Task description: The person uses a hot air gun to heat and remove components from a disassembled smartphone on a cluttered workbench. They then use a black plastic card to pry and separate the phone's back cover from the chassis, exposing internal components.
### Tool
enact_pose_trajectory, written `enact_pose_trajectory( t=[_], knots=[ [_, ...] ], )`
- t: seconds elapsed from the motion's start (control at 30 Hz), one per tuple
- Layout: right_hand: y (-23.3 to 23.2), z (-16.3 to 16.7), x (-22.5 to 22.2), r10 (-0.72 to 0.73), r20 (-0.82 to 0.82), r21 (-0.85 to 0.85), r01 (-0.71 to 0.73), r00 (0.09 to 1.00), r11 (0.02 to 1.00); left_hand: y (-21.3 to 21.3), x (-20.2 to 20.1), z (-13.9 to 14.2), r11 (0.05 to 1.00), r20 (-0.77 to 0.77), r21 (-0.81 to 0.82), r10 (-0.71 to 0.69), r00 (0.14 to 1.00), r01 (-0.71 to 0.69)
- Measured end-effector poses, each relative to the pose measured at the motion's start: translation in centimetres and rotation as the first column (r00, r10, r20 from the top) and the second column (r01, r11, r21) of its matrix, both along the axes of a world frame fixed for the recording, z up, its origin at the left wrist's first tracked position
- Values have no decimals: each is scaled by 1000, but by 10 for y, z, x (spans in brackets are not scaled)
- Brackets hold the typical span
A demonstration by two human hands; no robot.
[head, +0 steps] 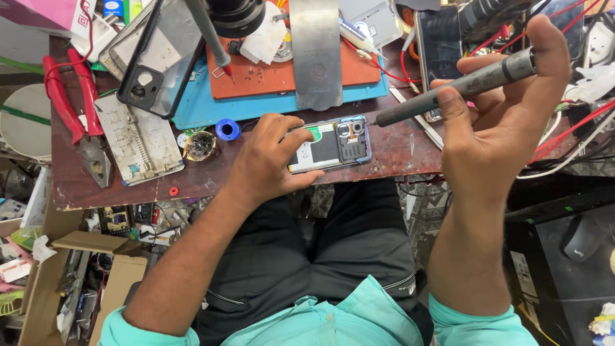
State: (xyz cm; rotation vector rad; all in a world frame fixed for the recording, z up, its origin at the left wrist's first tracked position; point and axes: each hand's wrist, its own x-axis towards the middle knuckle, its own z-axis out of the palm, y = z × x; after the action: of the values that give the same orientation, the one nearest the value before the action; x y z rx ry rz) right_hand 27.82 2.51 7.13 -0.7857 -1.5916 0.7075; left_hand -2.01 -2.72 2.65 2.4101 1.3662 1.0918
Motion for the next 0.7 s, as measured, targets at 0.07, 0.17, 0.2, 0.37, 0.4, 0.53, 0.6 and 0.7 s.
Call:
enact_pose_trajectory(
  t=[0.07, 0.17, 0.2, 0.37, 0.4, 0.53, 0.6, 0.7],
  knots=[
    [0, 1, 0, -4, 2, -27, 4, 1000, 1000, 1, 1, 1, 1000, 2, -4, -5, 1000, 5],
    [-2, 3, -1, -13, -4, -77, 13, 1000, 997, 1, 1, 3, 1000, -2, -20, -6, 1000, 6],
    [-3, 4, -1, -17, 3, -82, 17, 1000, 996, 0, 2, 4, 999, -9, -32, -5, 1000, 5],
    [-3, 11, -3, -36, 73, -70, 41, 997, 997, -1, 3, 10, 999, -59, -54, -9, 998, 6],
    [-3, 13, -4, -36, 78, -72, 42, 996, 997, -1, 4, 11, 998, -64, -64, -9, 998, 5],
    [-2, 15, -5, -33, 82, -74, 40, 996, 996, -2, 5, 12, 997, -72, -83, -9, 997, 3],
    [-3, 14, -5, -38, 89, -71, 44, 995, 997, -2, 5, 12, 997, -66, -83, -11, 998, 5],
    [-2, 11, -1, -44, 96, -67, 51, 994, 996, -2, 5, 12, 998, -48, -65, -17, 999, 14]
  ],
)
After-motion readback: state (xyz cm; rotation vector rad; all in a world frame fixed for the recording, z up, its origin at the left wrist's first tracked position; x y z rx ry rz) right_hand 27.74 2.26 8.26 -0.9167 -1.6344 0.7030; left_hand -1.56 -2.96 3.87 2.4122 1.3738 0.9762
